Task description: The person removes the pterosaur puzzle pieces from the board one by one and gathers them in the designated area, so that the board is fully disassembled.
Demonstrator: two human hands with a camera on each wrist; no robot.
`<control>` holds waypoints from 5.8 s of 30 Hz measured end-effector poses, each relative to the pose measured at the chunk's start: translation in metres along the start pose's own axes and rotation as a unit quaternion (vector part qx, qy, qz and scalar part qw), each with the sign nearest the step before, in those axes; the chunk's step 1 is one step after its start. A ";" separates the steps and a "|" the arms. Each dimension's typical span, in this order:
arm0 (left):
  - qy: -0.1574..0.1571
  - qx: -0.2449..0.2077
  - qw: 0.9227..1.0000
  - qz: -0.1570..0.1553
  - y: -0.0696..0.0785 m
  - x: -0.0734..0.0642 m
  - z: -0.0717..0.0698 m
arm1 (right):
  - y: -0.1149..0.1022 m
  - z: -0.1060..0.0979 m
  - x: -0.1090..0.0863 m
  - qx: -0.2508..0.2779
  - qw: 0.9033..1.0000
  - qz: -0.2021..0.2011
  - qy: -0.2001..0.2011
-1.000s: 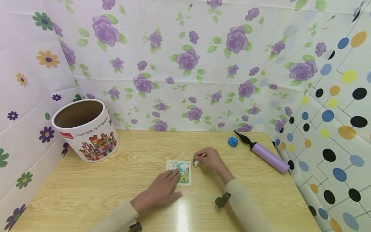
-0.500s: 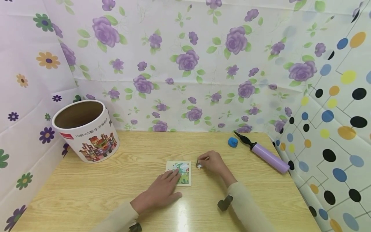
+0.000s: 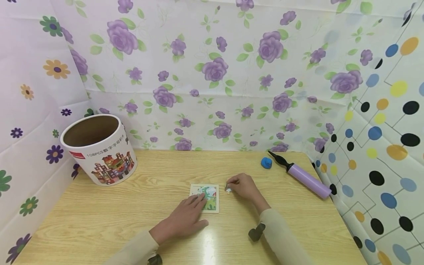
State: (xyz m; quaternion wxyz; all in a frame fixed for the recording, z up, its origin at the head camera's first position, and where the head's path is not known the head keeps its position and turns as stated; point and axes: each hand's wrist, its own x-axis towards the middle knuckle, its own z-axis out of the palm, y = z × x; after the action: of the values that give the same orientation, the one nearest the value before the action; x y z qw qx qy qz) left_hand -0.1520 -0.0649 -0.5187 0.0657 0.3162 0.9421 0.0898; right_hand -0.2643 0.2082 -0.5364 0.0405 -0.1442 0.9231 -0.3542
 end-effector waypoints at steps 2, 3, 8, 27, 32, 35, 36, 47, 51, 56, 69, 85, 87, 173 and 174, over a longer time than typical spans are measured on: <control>-0.002 -0.001 1.000 -0.001 0.001 0.000 -0.001 | 0.000 0.000 0.001 0.000 1.000 0.000 -0.002; -0.003 -0.002 1.000 -0.002 0.001 0.000 -0.001 | 0.001 0.000 0.001 0.000 1.000 -0.001 -0.003; -0.007 -0.008 1.000 -0.004 0.001 0.000 -0.002 | 0.001 0.000 0.000 0.003 1.000 0.000 -0.005; -0.004 0.015 1.000 0.001 0.004 0.008 0.005 | -0.024 0.003 0.000 0.031 1.000 -0.006 0.000; 0.000 0.030 1.000 0.004 0.006 0.008 0.004 | -0.032 0.007 0.003 0.045 0.999 -0.019 -0.019; -0.006 0.031 1.000 -0.003 0.010 0.008 0.003 | -0.035 0.011 0.006 0.053 0.998 -0.024 -0.026; -0.012 0.030 0.999 -0.007 0.011 0.008 0.002 | -0.036 0.013 0.007 0.051 0.998 -0.028 -0.028; -0.013 0.012 1.000 -0.011 0.015 0.010 0.003 | -0.048 0.027 0.020 0.016 0.996 -0.076 -0.045; -0.006 0.012 1.000 0.002 0.015 0.012 0.003 | -0.052 0.032 0.026 0.010 0.994 -0.089 -0.059; -0.008 0.025 1.000 0.009 0.017 0.012 0.001 | -0.055 0.036 0.032 -0.004 0.992 -0.104 -0.078; -0.013 0.049 0.999 0.010 0.019 0.009 -0.002 | -0.056 0.045 0.040 -0.019 0.982 -0.151 -0.110; -0.008 0.057 0.998 0.017 0.017 0.011 0.001 | -0.060 0.048 0.045 -0.033 0.974 -0.169 -0.145; -0.007 0.055 0.998 0.018 0.016 0.011 0.001 | -0.060 0.048 0.045 -0.030 0.975 -0.166 -0.143; -0.015 0.021 1.000 -0.003 0.016 0.015 0.001 | -0.023 -0.013 -0.004 -0.008 0.997 -0.072 -0.015; -0.015 0.021 1.000 -0.003 0.015 0.015 0.001 | -0.020 -0.015 -0.005 -0.010 0.997 -0.070 -0.012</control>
State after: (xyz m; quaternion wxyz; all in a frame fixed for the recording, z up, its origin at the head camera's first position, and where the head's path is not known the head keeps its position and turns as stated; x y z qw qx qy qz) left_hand -0.1547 -0.0436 -0.5173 0.0733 0.3160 0.9437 0.0652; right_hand -0.2576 0.2056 -0.5120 0.0255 -0.2131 0.9136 -0.3453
